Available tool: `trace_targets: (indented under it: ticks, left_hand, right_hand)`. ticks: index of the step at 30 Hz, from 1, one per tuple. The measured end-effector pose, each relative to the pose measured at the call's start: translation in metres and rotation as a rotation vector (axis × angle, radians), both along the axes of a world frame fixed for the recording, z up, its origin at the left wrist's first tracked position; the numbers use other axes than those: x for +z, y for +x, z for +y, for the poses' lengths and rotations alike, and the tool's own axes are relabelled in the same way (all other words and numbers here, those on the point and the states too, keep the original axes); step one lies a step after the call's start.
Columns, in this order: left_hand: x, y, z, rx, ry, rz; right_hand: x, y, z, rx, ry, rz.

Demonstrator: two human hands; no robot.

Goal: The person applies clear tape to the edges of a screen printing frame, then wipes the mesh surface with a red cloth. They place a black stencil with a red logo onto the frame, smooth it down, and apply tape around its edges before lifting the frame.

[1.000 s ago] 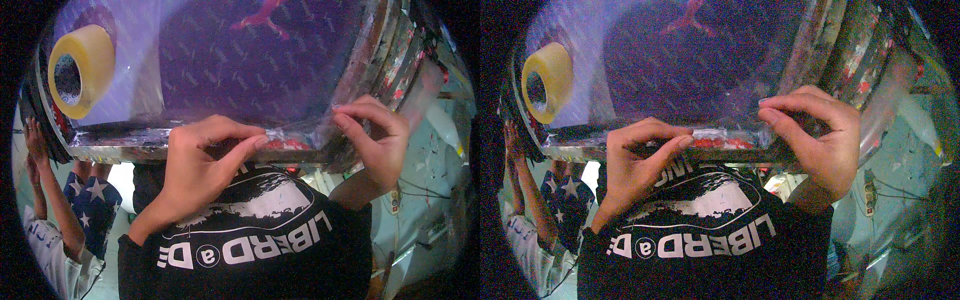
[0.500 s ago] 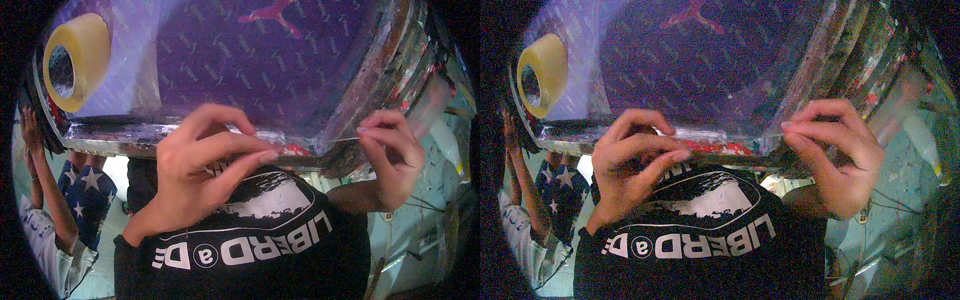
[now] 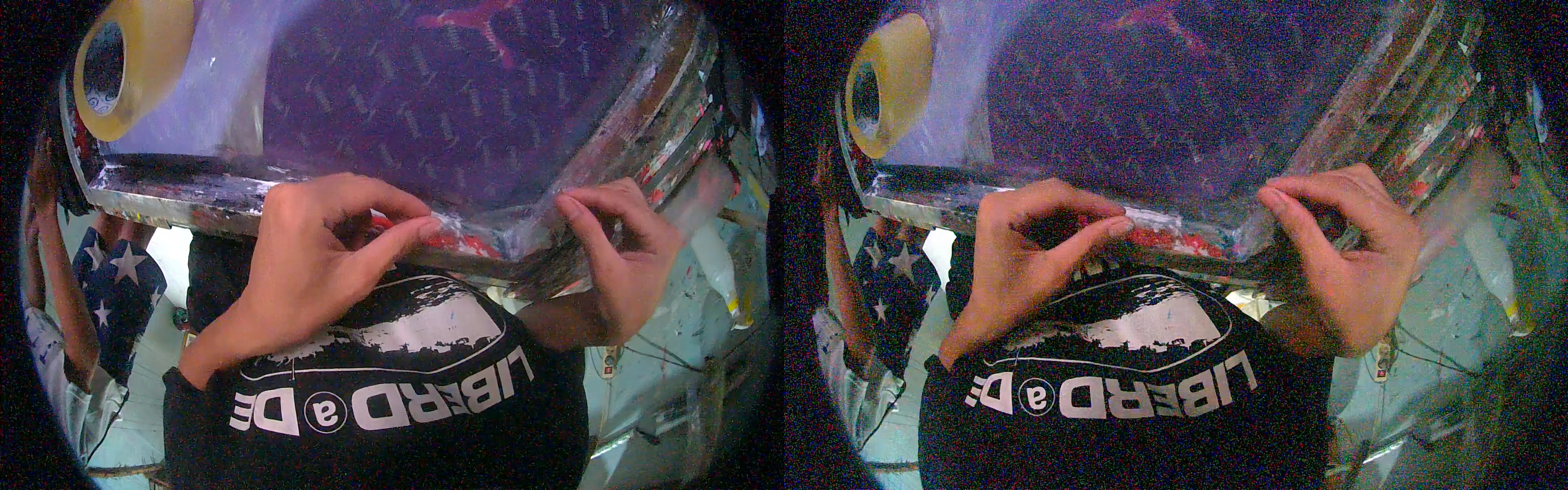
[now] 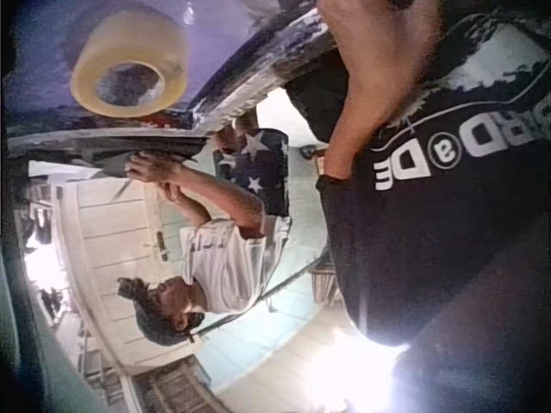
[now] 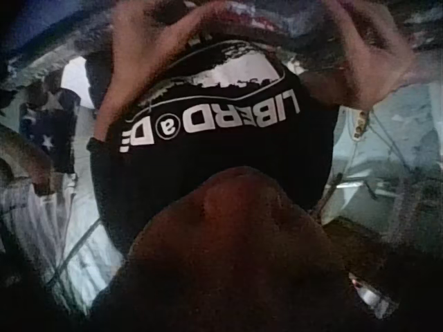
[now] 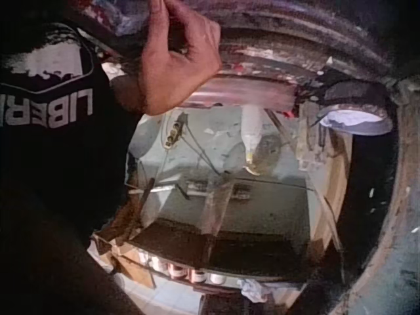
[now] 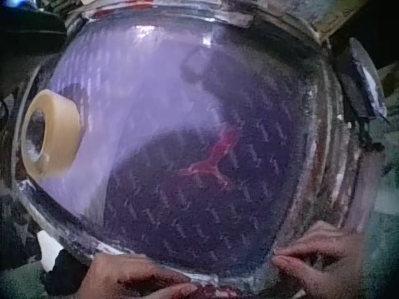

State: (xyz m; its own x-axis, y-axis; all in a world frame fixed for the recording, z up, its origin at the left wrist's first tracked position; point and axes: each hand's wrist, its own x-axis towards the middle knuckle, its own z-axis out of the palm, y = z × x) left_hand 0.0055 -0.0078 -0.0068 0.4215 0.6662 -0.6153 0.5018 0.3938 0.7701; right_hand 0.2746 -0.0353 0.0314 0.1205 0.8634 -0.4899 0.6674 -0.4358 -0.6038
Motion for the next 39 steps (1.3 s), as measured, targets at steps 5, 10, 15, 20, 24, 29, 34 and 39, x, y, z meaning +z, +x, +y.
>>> trace_targets:
  ticks: [5, 10, 15, 20, 24, 29, 34, 39]
  left_hand:
    - [-0.003, -0.002, 0.000, 0.021, 0.222, -0.052]
    - [0.018, 0.002, 0.003, 0.062, 0.158, -0.015]
    - [0.008, 0.001, -0.006, 0.044, 0.075, -0.021]
    - [0.006, 0.011, -0.005, -0.028, 0.007, 0.092]
    - [-0.007, 0.011, -0.006, -0.091, 0.144, 0.129]
    - [-0.013, 0.020, -0.009, -0.024, -0.048, 0.184]
    - [-0.013, 0.026, 0.000, -0.069, -0.048, 0.244]
    - [-0.016, 0.031, 0.002, -0.093, -0.026, 0.250]
  right_hand:
    - [0.009, -0.002, 0.001, -0.048, 0.060, -0.007]
    - [0.012, 0.011, -0.008, 0.046, 0.164, 0.093]
    - [0.011, 0.002, -0.004, -0.023, 0.057, 0.057]
    - [-0.003, -0.001, 0.002, 0.039, 0.034, -0.066]
    - [-0.005, -0.010, 0.010, 0.053, 0.001, -0.148]
    - [-0.022, -0.009, 0.005, 0.095, 0.025, -0.212]
    - [-0.030, -0.010, 0.005, 0.134, 0.085, -0.291]
    - [-0.028, -0.013, 0.007, 0.088, 0.062, -0.330]
